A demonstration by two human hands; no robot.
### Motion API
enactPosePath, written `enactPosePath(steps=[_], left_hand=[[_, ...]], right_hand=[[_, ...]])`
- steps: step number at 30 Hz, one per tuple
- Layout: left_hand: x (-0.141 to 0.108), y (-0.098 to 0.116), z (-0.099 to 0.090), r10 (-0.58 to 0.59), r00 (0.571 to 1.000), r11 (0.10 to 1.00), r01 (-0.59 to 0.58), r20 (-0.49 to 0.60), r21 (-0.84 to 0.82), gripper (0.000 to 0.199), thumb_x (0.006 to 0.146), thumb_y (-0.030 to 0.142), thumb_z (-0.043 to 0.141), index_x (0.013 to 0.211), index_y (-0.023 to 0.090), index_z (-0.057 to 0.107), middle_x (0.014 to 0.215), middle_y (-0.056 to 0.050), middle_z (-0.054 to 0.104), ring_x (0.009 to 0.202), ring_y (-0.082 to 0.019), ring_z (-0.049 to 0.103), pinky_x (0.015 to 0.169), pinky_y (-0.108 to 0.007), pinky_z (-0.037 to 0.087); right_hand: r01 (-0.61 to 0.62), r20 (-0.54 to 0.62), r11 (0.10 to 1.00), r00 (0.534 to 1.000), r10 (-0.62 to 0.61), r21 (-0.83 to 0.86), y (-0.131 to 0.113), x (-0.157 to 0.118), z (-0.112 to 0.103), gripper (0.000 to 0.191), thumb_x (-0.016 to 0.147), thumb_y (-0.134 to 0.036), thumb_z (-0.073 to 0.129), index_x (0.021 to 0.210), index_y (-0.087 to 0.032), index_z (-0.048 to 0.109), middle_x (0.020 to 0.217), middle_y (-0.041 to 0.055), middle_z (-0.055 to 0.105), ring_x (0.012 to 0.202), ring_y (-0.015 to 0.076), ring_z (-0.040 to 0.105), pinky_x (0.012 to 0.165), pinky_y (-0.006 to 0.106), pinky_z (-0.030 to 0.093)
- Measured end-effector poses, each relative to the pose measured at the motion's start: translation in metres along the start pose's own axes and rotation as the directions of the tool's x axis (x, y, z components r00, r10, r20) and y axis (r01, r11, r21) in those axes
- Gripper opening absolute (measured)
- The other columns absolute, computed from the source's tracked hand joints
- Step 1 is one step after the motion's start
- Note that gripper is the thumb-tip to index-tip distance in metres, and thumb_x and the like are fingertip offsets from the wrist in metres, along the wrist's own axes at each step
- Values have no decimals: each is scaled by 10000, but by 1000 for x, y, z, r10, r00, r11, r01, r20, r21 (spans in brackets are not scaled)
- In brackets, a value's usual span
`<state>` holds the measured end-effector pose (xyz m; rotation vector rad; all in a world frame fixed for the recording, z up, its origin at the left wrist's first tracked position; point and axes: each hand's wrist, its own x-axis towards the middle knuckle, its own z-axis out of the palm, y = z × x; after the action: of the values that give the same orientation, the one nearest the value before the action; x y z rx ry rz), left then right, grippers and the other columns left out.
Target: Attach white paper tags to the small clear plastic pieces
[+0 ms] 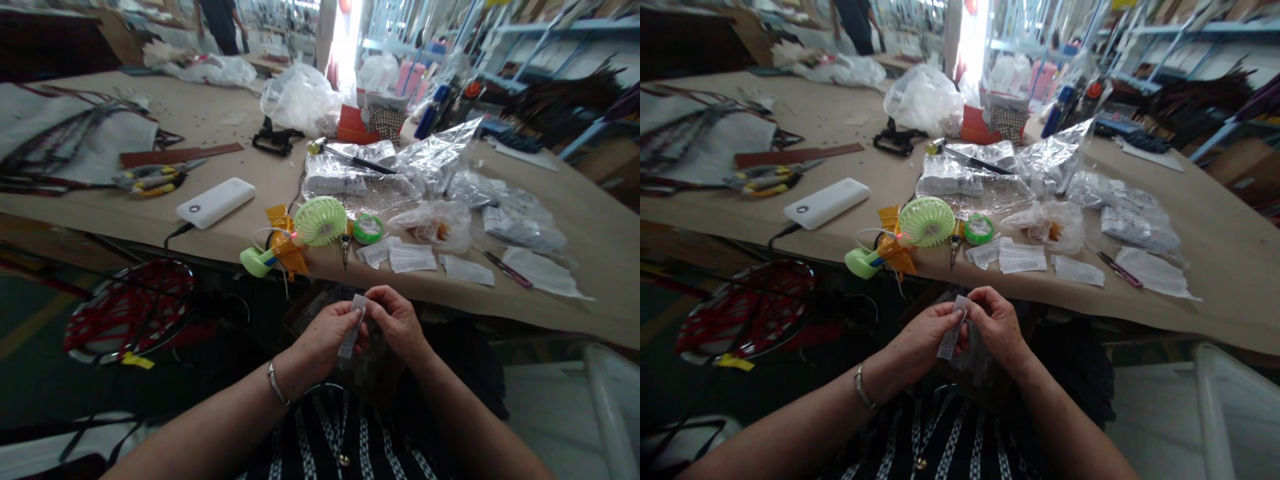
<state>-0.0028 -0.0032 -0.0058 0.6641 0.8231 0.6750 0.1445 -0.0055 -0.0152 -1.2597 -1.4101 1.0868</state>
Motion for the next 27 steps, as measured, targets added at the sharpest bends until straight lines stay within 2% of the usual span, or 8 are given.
enactPosePath(steps=[3, 8, 12, 15, 19, 23, 27], left_hand=[[-1, 2, 1, 10, 999, 1000, -9, -34, 27, 251, 749, 371, 611, 810, 130, 574, 599, -8, 558, 488, -108, 528, 463, -206, 383], [-2, 5, 1, 53, 995, 994, -44, -89, 101, 220, 774, 354, 564, 749, 135, 567, 589, -7, 553, 498, -104, 505, 491, -210, 378], [5, 6, -11, 204, 969, 946, -159, -139, 282, 206, 767, 325, 570, 698, 133, 599, 605, -6, 562, 539, -100, 477, 514, -203, 349], [14, 10, -23, 384, 909, 838, -269, -162, 475, 154, 758, 268, 572, 716, 139, 645, 653, -11, 595, 612, -118, 496, 558, -206, 354], [21, 21, -32, 549, 825, 652, -325, -132, 685, 164, 788, 234, 525, 743, 154, 661, 695, -19, 630, 660, -131, 536, 615, -210, 382], [28, 30, -34, 632, 770, 513, -331, -88, 792, 180, 814, 234, 497, 757, 160, 651, 715, -13, 641, 664, -123, 557, 632, -207, 397], [34, 34, -36, 664, 745, 428, -308, -64, 850, 225, 839, 260, 473, 735, 155, 643, 684, -7, 635, 630, -114, 552, 602, -207, 393]], right_hand=[[-65, 4, 998, 998, 65, 25, -5, 5, 2, 163, 774, -331, 593, 769, -168, 591, 675, -15, 576, 614, 108, 520, 582, 216, 427], [-114, 5, 992, 993, 114, 47, -7, 13, 8, 140, 749, -294, 595, 713, -159, 595, 622, -30, 542, 564, 92, 472, 546, 210, 389], [-123, 0, 988, 992, 123, 96, 0, 23, 15, 136, 741, -284, 599, 687, -162, 575, 609, -39, 514, 554, 84, 449, 533, 204, 375], [-122, -21, 983, 992, 126, 137, 7, 32, 22, 139, 738, -282, 601, 678, -160, 572, 602, -39, 520, 552, 80, 447, 538, 204, 373], [-124, -52, 971, 989, 137, 203, 13, 41, 32, 166, 729, -309, 618, 683, -155, 578, 556, -43, 519, 518, 77, 444, 523, 207, 366], [-120, -92, 956, 984, 150, 268, 13, 48, 40, 184, 715, -332, 635, 695, -158, 577, 529, -54, 516, 483, 75, 449, 496, 203, 359], [-81, -131, 947, 983, 127, 310, 14, 52, 45, 190, 721, -347, 629, 707, -167, 570, 514, -59, 520, 457, 81, 465, 472, 206, 360]])
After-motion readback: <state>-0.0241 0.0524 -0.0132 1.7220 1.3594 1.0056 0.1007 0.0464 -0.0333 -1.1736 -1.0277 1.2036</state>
